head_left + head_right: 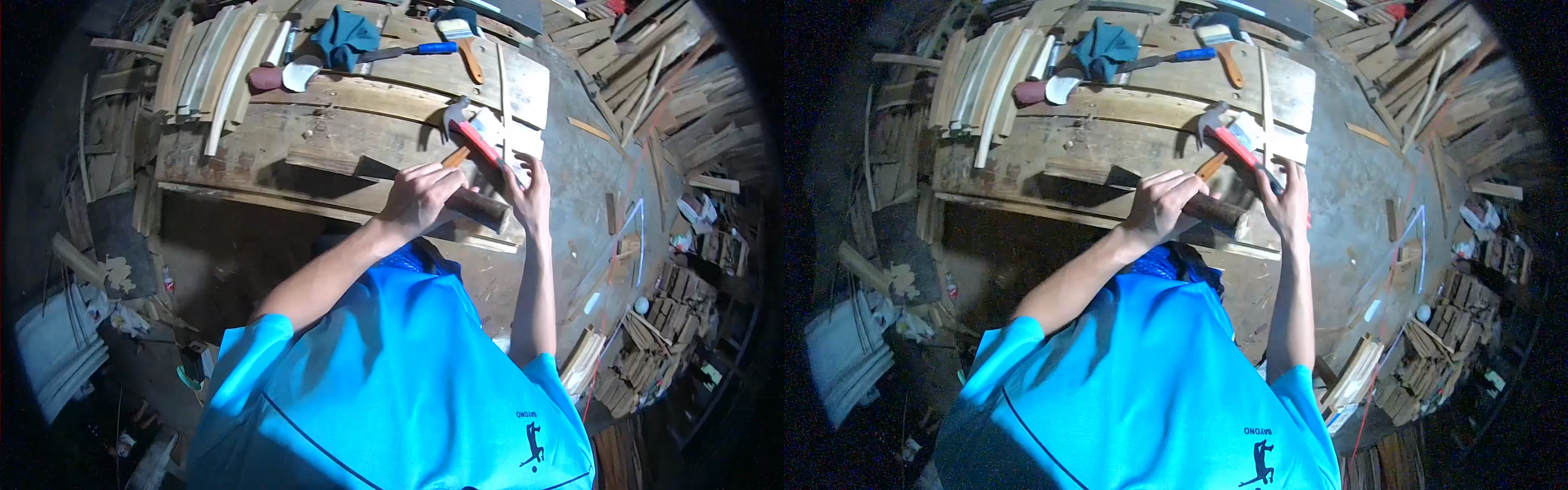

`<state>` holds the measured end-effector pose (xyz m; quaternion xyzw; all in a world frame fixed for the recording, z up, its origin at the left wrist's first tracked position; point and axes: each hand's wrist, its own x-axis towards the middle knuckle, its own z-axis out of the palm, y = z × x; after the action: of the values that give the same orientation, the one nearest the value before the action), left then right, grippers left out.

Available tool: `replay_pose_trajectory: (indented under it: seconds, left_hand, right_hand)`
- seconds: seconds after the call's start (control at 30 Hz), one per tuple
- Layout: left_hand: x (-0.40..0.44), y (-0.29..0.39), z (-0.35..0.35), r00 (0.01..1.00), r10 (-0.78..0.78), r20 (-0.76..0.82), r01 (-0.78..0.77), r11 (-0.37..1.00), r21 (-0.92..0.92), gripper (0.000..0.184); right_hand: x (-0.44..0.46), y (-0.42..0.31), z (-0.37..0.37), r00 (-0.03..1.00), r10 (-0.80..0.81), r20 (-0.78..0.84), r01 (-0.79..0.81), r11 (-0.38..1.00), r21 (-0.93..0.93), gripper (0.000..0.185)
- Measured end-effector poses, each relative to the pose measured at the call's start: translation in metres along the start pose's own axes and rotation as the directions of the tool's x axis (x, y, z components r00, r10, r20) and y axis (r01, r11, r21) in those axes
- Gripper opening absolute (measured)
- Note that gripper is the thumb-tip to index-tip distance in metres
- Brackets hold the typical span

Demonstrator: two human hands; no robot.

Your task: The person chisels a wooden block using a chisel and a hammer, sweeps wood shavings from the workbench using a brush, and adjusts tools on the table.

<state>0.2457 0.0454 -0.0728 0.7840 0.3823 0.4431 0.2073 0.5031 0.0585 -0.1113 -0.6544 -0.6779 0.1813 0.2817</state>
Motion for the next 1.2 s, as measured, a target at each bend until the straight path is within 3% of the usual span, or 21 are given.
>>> replay_pose_trajectory:
  seconds: [0.07,0.1,0.13,0.2,0.3,0.4,0.43,0.47,0.5,0.53,0.6,0.67,0.73,0.83,0.87,0.9,0.97,1.0,1.07,1.1,1.2]
  left_hand:
    - [0.002,-0.002,-0.005,1.000,-0.013,-0.005,0.013,1.000,0.011,0.024]
    - [0.003,-0.003,-0.006,1.000,-0.010,-0.026,0.010,1.000,-0.010,0.024]
    - [0.003,-0.003,-0.007,0.999,-0.016,-0.039,0.016,1.000,-0.014,0.024]
    - [0.004,-0.003,-0.009,0.997,-0.027,-0.073,0.025,0.999,-0.030,0.024]
    - [0.009,-0.003,-0.014,0.990,-0.021,-0.142,0.012,0.998,-0.065,0.024]
    - [0.008,-0.005,-0.016,0.987,-0.021,-0.159,0.006,0.995,-0.096,0.024]
    - [0.007,-0.005,-0.016,0.988,-0.023,-0.153,0.007,0.995,-0.105,0.024]
    - [0.006,-0.006,-0.015,0.987,-0.014,-0.159,-0.002,0.995,-0.099,0.023]
    - [0.003,-0.007,-0.012,0.986,-0.003,-0.164,-0.012,0.995,-0.095,0.023]
    - [0.002,-0.008,-0.009,0.986,0.011,-0.165,-0.026,0.996,-0.090,0.022]
    - [-0.001,-0.010,-0.008,0.991,0.019,-0.129,-0.030,0.996,-0.085,0.021]
    - [-0.003,-0.011,-0.005,0.995,0.045,-0.093,-0.051,0.997,-0.065,0.020]
    - [-0.001,-0.010,-0.004,0.992,0.064,-0.107,-0.070,0.996,-0.055,0.020]
    - [-0.005,-0.011,-0.001,0.995,0.063,-0.078,-0.066,0.997,-0.032,0.021]
    - [-0.006,-0.011,0.000,0.996,0.063,-0.063,-0.064,0.998,-0.022,0.021]
    - [-0.002,-0.008,0.000,0.989,0.101,-0.106,-0.104,0.994,-0.027,0.021]
    - [-0.005,-0.009,-0.006,0.995,0.091,-0.047,-0.088,0.994,0.057,0.020]
    - [-0.006,-0.010,-0.010,0.996,0.086,-0.016,-0.084,0.992,0.098,0.019]
    - [-0.002,-0.010,-0.018,0.994,0.058,-0.091,-0.061,0.998,-0.032,0.022]
    - [-0.002,-0.010,-0.020,0.995,0.055,-0.087,-0.058,0.998,-0.033,0.023]
    - [-0.007,-0.010,-0.017,0.996,0.059,-0.067,-0.057,0.998,0.033,0.022]
  right_hand:
    - [0.012,0.016,0.029,0.998,-0.029,0.051,0.034,0.994,-0.101,0.049]
    - [0.018,0.009,0.035,0.992,0.038,0.117,-0.024,0.993,-0.114,0.052]
    - [0.025,0.016,0.047,0.981,0.045,0.186,-0.011,0.983,-0.183,0.049]
    - [0.031,0.022,0.063,0.988,-0.025,0.153,0.068,0.956,-0.284,0.040]
    - [0.033,0.023,0.068,0.979,-0.072,0.192,0.117,0.966,-0.232,0.029]
    - [0.019,0.025,0.056,0.981,0.035,0.192,-0.004,0.987,-0.160,0.023]
    - [0.011,-0.013,0.036,0.991,0.040,0.126,-0.031,0.997,-0.076,0.023]
    - [0.000,0.006,0.037,0.999,0.012,0.038,-0.010,0.999,-0.043,0.024]
    - [-0.013,-0.017,0.022,0.991,0.130,0.024,-0.132,0.973,0.189,0.025]
    - [-0.029,-0.043,0.003,0.968,0.250,0.034,-0.241,0.878,0.413,0.025]
    - [-0.067,-0.053,-0.022,0.876,0.445,0.185,-0.421,0.519,0.744,0.025]
    - [-0.095,-0.078,-0.059,0.798,0.551,0.244,-0.507,0.394,0.767,0.022]
    - [-0.128,-0.085,-0.081,0.850,0.516,0.104,-0.404,0.512,0.758,0.027]
    - [-0.165,-0.092,-0.073,0.911,0.349,-0.220,0.060,0.416,0.908,0.030]
    - [-0.172,-0.102,-0.060,0.846,0.485,-0.220,0.078,0.295,0.952,0.023]
    - [-0.174,-0.104,-0.054,0.886,0.423,-0.189,-0.063,0.514,0.855,0.020]
    - [-0.179,-0.109,-0.043,0.939,0.336,-0.067,-0.267,0.841,0.470,0.018]
    - [-0.186,-0.111,-0.040,0.920,0.366,-0.142,-0.212,0.769,0.604,0.019]
    - [-0.191,-0.115,-0.036,0.859,0.431,-0.276,-0.037,0.590,0.806,0.020]
    - [-0.189,-0.115,-0.040,0.889,0.346,-0.299,0.118,0.458,0.881,0.021]
    - [-0.193,-0.105,-0.034,0.934,0.340,-0.110,-0.228,0.804,0.549,0.030]
